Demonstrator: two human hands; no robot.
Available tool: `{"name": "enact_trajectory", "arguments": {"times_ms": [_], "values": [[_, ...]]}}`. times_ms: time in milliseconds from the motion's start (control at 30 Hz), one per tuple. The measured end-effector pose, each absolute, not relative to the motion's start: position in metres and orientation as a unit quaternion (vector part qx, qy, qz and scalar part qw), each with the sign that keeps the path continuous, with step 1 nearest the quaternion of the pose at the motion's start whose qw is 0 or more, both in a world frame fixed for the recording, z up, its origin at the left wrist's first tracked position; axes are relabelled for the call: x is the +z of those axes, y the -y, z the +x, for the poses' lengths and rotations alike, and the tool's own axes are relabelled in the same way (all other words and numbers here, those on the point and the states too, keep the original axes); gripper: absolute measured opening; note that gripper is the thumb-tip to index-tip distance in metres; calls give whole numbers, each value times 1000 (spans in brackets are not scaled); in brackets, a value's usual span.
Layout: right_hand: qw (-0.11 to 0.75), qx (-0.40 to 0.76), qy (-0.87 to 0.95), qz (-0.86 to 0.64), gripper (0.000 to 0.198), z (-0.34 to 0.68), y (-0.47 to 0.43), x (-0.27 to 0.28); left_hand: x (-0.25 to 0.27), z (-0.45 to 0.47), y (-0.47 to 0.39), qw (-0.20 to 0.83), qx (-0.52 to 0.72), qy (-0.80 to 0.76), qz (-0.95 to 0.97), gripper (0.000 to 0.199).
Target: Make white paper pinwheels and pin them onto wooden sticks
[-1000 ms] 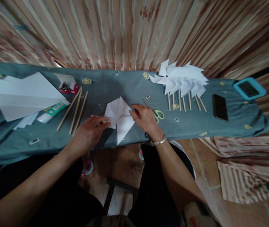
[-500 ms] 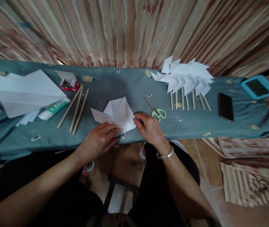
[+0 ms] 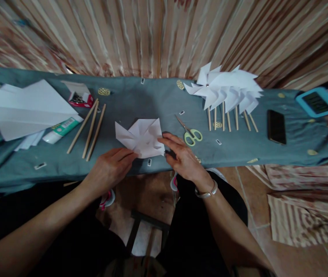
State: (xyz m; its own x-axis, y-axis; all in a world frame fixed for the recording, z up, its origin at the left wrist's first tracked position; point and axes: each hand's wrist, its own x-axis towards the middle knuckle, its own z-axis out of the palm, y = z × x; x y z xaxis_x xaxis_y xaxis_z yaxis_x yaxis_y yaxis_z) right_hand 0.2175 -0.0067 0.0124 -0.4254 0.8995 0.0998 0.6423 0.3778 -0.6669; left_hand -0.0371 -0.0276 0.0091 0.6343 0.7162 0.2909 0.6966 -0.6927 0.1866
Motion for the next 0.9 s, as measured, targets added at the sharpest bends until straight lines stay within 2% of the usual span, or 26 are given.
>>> {"name": "enact_trajectory", "arguments": {"times_ms": [67, 133, 300, 467, 600, 767, 900], "values": [[224, 288, 798, -480, 54, 215, 11, 14, 6, -41, 29, 29, 188, -383, 904, 20], [226, 297, 798, -473, 51, 212, 14, 15, 4, -44, 30, 21, 190, -371, 909, 21], [236, 335, 801, -437, 18, 205, 15, 18, 3, -47, 34, 3, 185, -359, 915, 18], [233, 375, 793, -419, 23, 199, 13, 21, 4, -48, 35, 38, 169, -365, 915, 19], [237, 386, 786, -421, 7, 194, 11, 21, 6, -45, 39, 42, 162, -368, 915, 19], [273, 353, 760, -472, 10, 184, 8, 13, 9, -35, 44, 38, 175, -374, 910, 18], [305, 315, 740, -511, 5, 175, 6, 4, 9, -33, 44, 36, 185, -371, 909, 15]]}}
